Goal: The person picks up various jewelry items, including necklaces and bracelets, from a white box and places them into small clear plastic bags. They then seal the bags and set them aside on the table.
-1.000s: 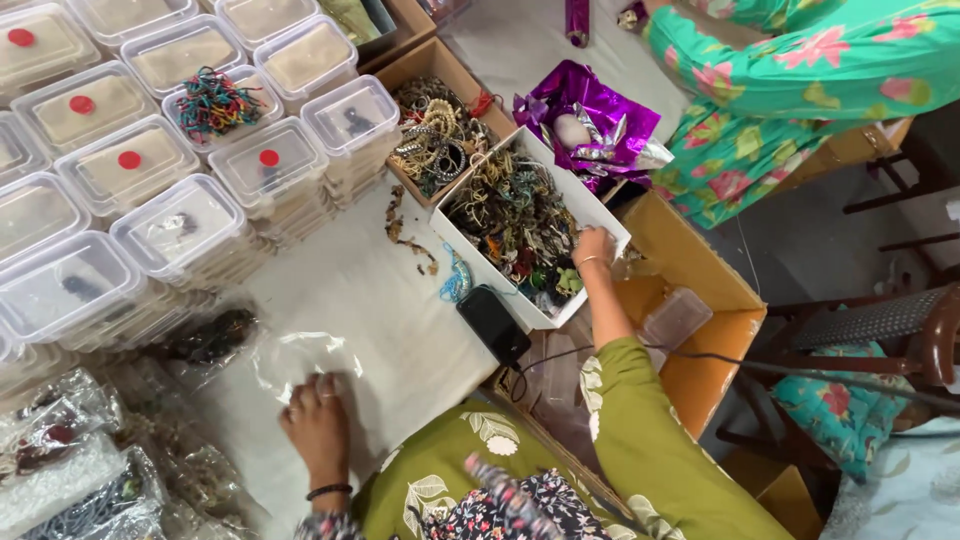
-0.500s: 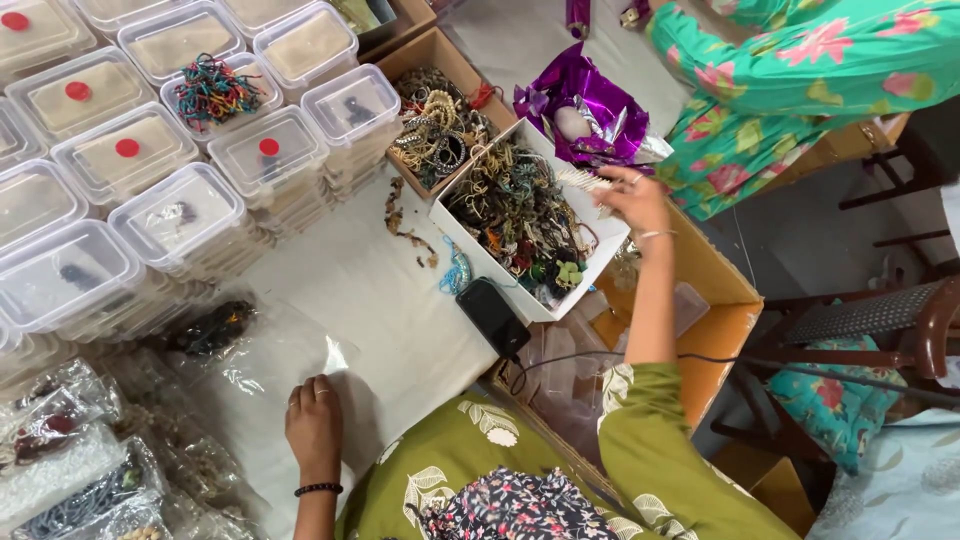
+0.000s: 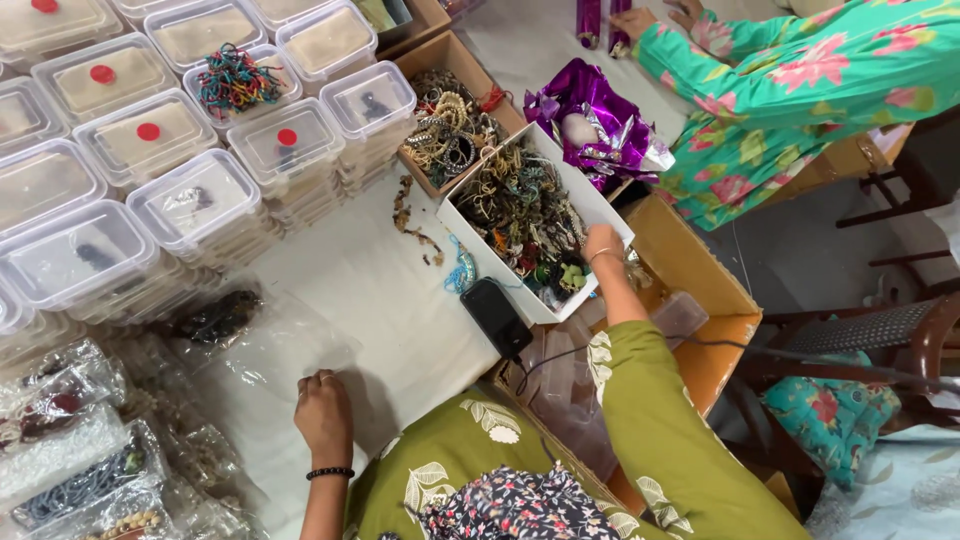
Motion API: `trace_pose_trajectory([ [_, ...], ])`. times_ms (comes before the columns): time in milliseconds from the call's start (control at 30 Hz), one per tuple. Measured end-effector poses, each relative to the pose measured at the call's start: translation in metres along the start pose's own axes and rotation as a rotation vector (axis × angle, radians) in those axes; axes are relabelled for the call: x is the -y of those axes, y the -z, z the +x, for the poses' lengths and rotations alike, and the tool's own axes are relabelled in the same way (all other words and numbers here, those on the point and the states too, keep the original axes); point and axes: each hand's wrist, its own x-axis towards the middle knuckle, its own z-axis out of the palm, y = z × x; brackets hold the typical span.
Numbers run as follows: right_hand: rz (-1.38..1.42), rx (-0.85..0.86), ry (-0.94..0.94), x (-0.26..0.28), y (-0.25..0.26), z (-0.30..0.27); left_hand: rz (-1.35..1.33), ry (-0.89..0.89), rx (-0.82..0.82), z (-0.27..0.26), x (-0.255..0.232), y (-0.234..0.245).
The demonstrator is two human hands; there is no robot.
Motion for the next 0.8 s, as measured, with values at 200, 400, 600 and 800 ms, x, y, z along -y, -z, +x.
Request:
trace_pose_trajectory([
  [200, 0.19, -0.043, -0.021, -0.041, 0.03, 0.037, -0.028, 0.02, -0.052, -0.005, -0.001, -0.003],
  [400, 0.201, 0.117, 0.105, 0.037, 0.17, -0.037, -0.048, 0.017, -0.025, -0.006, 0.0, -0.015],
  [600, 0.546, 0.261, 0.374, 0.174, 0.214, -0.124, -0.078, 0.094, 0.022, -0.007, 0.004, -0.017],
  [800, 0.731, 0.184, 0.544, 0.254, 0.065, -0.161, -0.154, 0.198, -0.007, 0.003, 0.001, 0.009],
])
